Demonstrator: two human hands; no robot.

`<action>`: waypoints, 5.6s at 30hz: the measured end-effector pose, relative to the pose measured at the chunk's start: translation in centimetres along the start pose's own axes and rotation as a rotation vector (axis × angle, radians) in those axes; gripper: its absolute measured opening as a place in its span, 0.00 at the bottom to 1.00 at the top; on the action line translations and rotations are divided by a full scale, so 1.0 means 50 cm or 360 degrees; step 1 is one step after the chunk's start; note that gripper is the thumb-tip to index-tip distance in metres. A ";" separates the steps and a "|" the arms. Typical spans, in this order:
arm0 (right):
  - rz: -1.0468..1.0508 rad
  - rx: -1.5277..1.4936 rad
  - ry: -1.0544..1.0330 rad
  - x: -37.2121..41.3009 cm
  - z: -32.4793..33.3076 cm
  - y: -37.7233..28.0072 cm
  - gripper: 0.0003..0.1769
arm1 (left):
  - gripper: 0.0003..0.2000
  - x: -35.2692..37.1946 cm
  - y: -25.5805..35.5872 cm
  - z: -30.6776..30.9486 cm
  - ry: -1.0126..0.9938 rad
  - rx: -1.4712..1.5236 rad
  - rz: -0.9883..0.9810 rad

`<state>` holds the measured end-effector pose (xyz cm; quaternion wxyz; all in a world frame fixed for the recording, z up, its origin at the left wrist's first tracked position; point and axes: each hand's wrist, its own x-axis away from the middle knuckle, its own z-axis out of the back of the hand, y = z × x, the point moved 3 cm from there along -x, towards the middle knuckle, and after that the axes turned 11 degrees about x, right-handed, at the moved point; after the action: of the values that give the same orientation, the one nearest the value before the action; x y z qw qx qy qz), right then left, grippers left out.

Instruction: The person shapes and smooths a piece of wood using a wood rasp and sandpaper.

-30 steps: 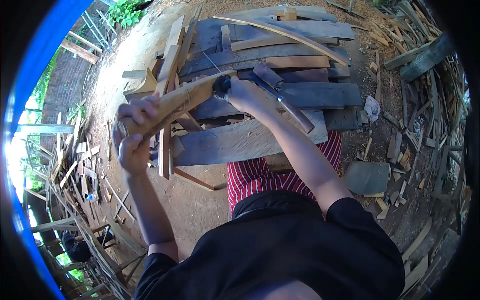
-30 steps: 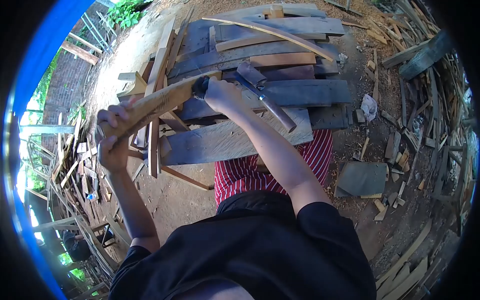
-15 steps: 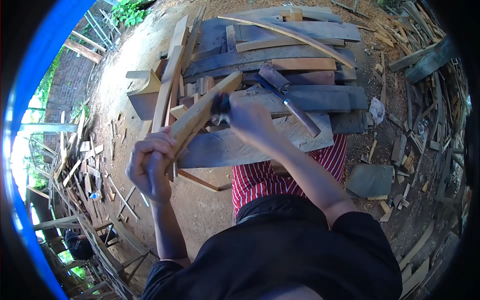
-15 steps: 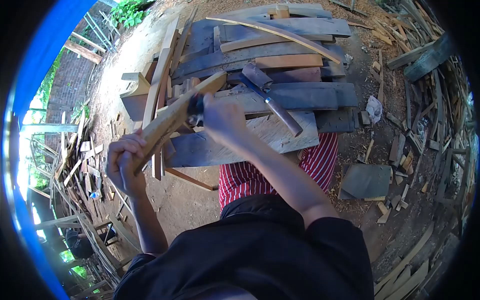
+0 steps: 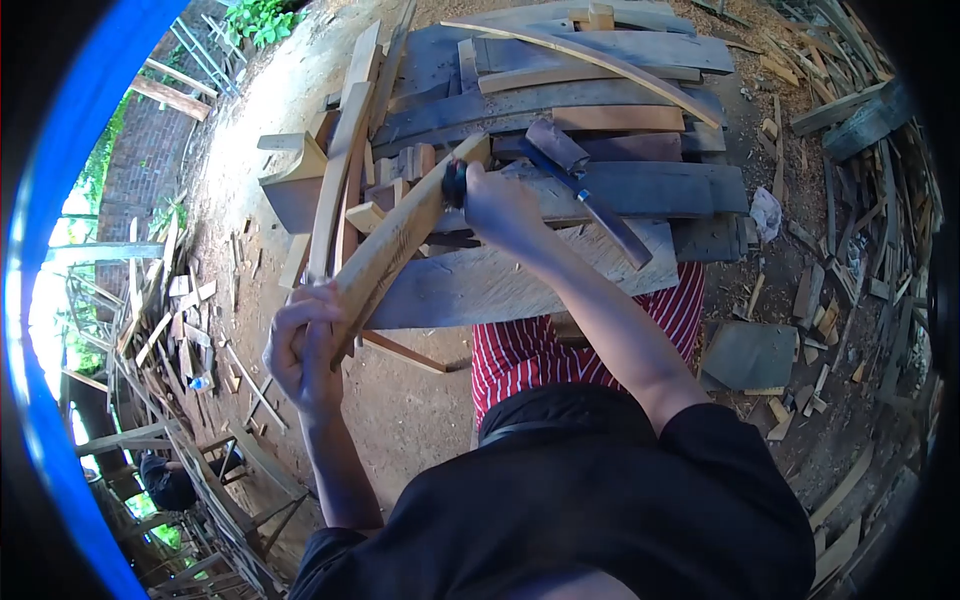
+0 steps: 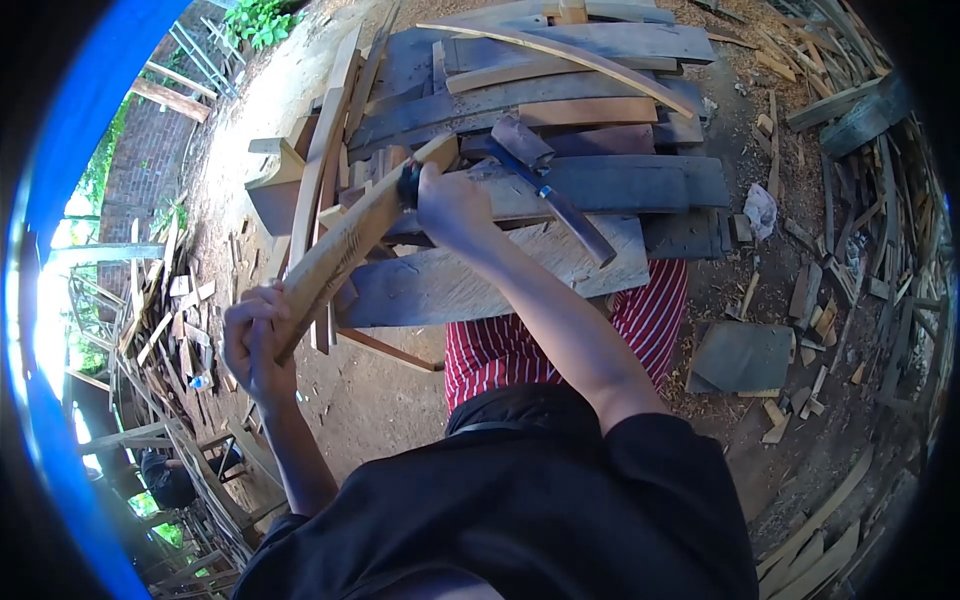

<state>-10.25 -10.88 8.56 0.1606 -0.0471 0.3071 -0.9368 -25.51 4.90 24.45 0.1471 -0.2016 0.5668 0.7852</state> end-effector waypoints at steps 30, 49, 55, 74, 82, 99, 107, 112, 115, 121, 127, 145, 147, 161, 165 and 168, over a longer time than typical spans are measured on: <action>-0.0007 0.0087 -0.0173 0.012 0.024 -0.018 0.19 | 0.06 -0.020 -0.021 0.035 0.0436 0.0468 0.0192; 0.0008 0.0037 -0.0141 0.061 0.021 -0.034 0.16 | 0.08 -0.013 -0.011 0.012 0.0517 0.0308 0.0214; -0.0057 -0.0091 -0.0268 0.005 0.030 -0.014 0.13 | 0.07 0.002 -0.017 0.019 0.0544 0.0201 0.0237; -0.0176 0.0014 -0.0214 -0.048 0.005 0.027 0.19 | 0.07 0.003 -0.013 0.019 0.0390 0.0256 0.0161; -0.0117 0.0082 -0.0107 -0.044 -0.026 0.046 0.19 | 0.07 0.011 -0.021 0.021 0.0493 0.0201 0.0179; -0.0088 0.0026 -0.0158 0.030 -0.015 0.005 0.18 | 0.08 -0.011 -0.030 0.040 0.0573 0.0408 0.0214; -0.0116 -0.0058 -0.0215 0.034 -0.017 -0.008 0.16 | 0.09 -0.016 -0.034 0.037 0.0822 0.0620 0.0246; -0.0088 0.0072 -0.0416 0.066 0.004 -0.023 0.17 | 0.10 -0.022 -0.023 0.026 0.0711 0.0585 0.0263; -0.0219 -0.0158 -0.0277 -0.030 0.012 0.027 0.17 | 0.09 -0.020 -0.014 0.005 0.0606 0.0492 0.0237; -0.0047 -0.0191 -0.0151 0.054 0.013 -0.023 0.14 | 0.09 -0.033 -0.020 0.014 0.0755 0.0640 0.0274; -0.0050 -0.0114 -0.0304 0.001 0.032 -0.022 0.17 | 0.09 -0.039 -0.023 0.022 0.0702 0.0475 0.0243; -0.0225 0.0115 -0.0180 0.010 -0.028 0.046 0.17 | 0.11 -0.050 0.015 -0.016 0.0580 0.0622 -0.0020; -0.0125 0.0016 -0.0209 0.031 0.001 0.004 0.17 | 0.11 -0.051 0.005 -0.005 0.0497 0.0550 -0.0041; 0.0173 0.0185 0.0049 0.129 0.046 -0.077 0.18 | 0.08 -0.003 -0.017 -0.031 0.0700 0.0569 0.0081; 0.0375 0.0285 -0.0277 0.207 0.086 -0.127 0.17 | 0.08 -0.028 -0.013 -0.020 0.0839 0.0699 0.0117; 0.0232 -0.0026 0.0062 0.094 0.042 -0.072 0.22 | 0.08 -0.028 -0.008 -0.033 0.0784 0.0654 0.0123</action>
<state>-15.28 -10.90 12.34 0.2220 -0.0076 0.3205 -0.9208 -23.85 3.45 24.33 0.0132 -0.3302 0.7392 0.5869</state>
